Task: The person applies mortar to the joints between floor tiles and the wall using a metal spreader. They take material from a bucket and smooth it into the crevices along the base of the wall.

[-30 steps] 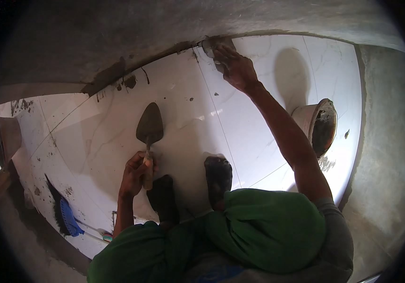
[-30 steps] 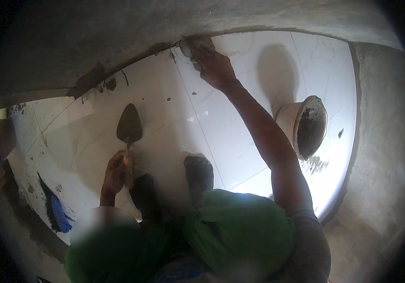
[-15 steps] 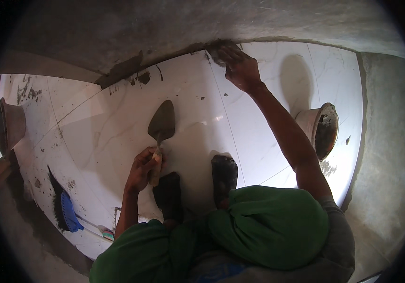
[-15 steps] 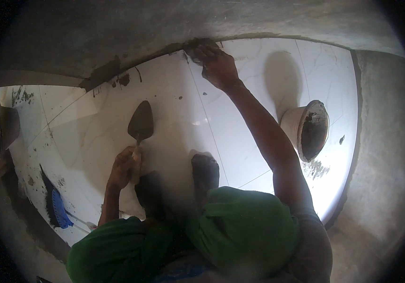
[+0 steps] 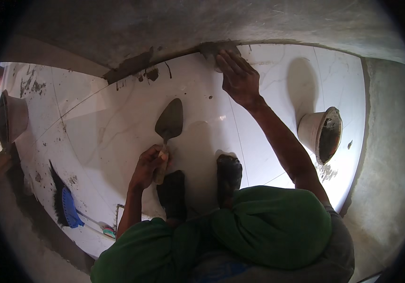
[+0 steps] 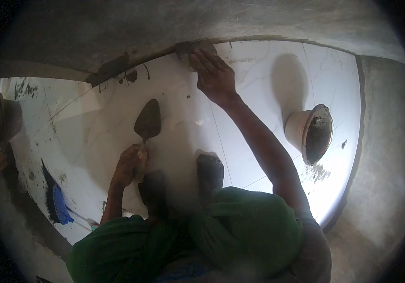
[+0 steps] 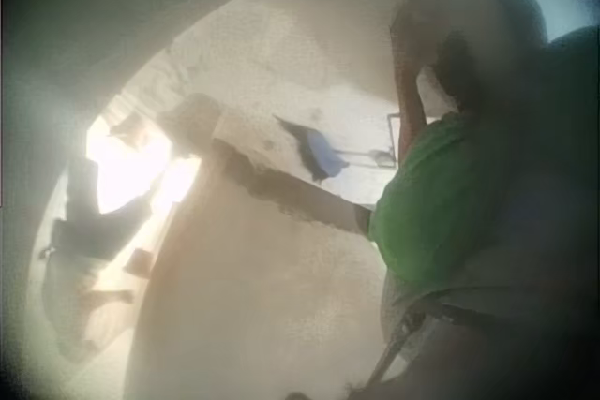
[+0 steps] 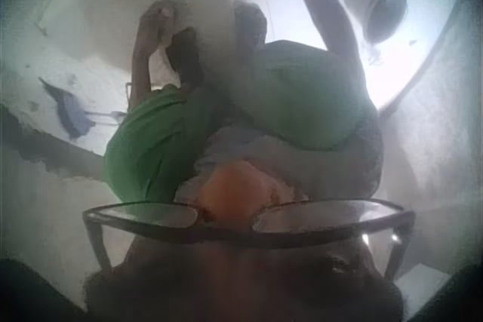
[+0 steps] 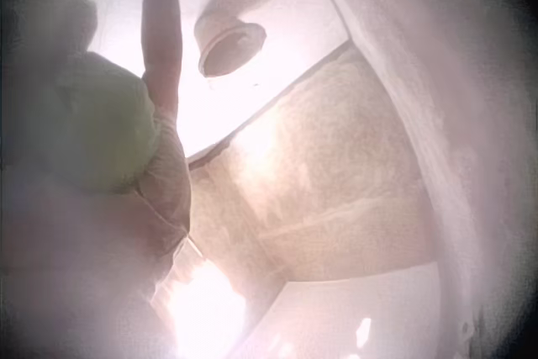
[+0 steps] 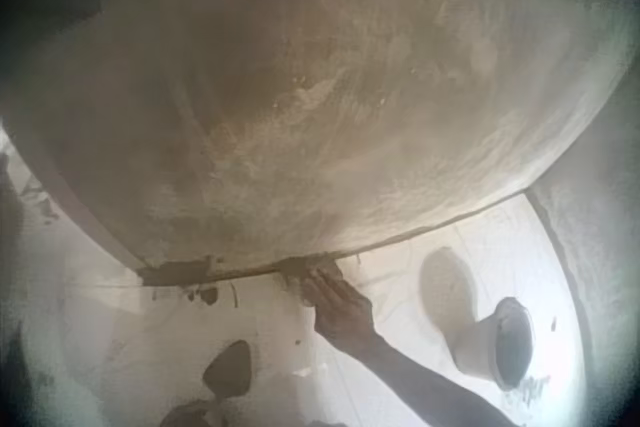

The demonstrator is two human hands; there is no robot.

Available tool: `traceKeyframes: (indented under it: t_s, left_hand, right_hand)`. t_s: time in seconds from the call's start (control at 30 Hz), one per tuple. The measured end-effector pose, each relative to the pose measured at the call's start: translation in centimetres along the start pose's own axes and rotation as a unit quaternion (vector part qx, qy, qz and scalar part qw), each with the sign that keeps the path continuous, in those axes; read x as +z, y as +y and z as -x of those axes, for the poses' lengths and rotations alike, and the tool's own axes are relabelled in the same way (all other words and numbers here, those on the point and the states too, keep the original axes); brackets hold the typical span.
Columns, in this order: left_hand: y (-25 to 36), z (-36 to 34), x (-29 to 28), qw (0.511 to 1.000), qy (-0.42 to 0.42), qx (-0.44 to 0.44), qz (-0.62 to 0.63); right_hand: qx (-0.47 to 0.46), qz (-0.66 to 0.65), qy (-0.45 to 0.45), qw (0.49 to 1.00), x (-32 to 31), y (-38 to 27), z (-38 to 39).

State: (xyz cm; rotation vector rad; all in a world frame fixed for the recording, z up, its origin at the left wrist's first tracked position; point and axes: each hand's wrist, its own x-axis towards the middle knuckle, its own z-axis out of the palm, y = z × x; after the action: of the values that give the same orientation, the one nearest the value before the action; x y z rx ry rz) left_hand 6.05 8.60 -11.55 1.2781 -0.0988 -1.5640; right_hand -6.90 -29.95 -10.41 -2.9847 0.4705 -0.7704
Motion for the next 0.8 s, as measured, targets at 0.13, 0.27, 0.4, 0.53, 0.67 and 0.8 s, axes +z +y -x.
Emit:
traceKeyframes:
  t_s: [0.13, 0.27, 0.4, 0.53, 0.67, 0.8]
  left_hand:
    - [-0.2, 0.0, 0.1, 0.999, -0.013, -0.005, 0.031]
    - [-0.7, -0.3, -0.2, 1.000, -0.010, 0.005, 0.029]
    - [-0.6, -0.4, -0.4, 1.000, -0.017, -0.010, 0.019]
    - [-0.1, -0.3, -0.1, 0.999, -0.022, -0.006, 0.036]
    - [-0.6, -0.5, -0.6, 0.999, -0.031, 0.004, 0.034]
    - [-0.2, -0.7, -0.3, 0.999, -0.043, 0.003, 0.025]
  right_hand:
    - [-0.009, 0.012, 0.033, 0.999, 3.4, -0.1, 0.7]
    - [-0.012, 0.008, 0.020, 1.000, 5.8, 0.3, 1.9]
    - [0.008, 0.015, -0.017, 1.000, 5.9, -0.3, 1.7]
    - [0.009, 0.016, -0.068, 0.998, 5.2, -0.2, 1.5]
    - [0.023, 0.048, -0.164, 0.985, 4.6, -0.3, 1.0]
    - [0.029, 0.059, -0.240, 0.969, 5.0, 0.9, 1.3]
